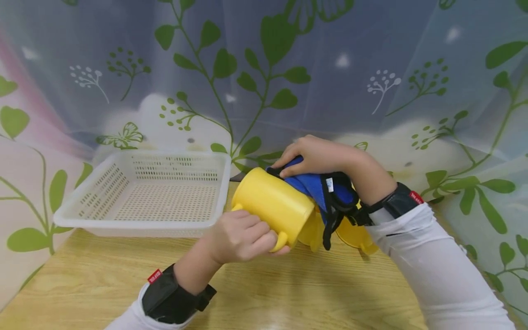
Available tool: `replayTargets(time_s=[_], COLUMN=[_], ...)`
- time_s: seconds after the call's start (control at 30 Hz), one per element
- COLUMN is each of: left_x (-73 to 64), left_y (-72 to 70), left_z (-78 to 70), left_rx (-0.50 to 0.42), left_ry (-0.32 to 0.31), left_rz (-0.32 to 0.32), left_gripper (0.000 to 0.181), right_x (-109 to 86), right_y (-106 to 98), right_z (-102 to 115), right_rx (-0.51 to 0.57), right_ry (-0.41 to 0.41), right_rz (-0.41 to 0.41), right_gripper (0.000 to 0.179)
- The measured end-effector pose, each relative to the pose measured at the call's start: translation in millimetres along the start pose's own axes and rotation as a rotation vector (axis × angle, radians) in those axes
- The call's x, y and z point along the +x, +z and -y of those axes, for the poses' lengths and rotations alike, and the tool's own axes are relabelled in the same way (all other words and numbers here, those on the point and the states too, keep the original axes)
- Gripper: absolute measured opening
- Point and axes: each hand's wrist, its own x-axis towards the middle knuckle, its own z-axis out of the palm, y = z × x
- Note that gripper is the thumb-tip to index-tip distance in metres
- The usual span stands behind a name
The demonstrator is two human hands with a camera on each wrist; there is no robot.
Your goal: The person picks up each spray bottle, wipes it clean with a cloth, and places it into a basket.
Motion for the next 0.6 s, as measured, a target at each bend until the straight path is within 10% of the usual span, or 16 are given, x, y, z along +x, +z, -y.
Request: replayTargets(time_s=[0.6], left_x=[1.1], left_y=[-7.9], left_z=[4.0], left_rx=[-0.014], left_ry=[0.004], left_rz=[-0.054], left_gripper=[0.042], right_x=[-7.9], right_y=[8.5], right_z=[10.4], right_rx=[-0.116], right_ry=[0.064], right_rz=[-0.008], right_gripper=[0.032])
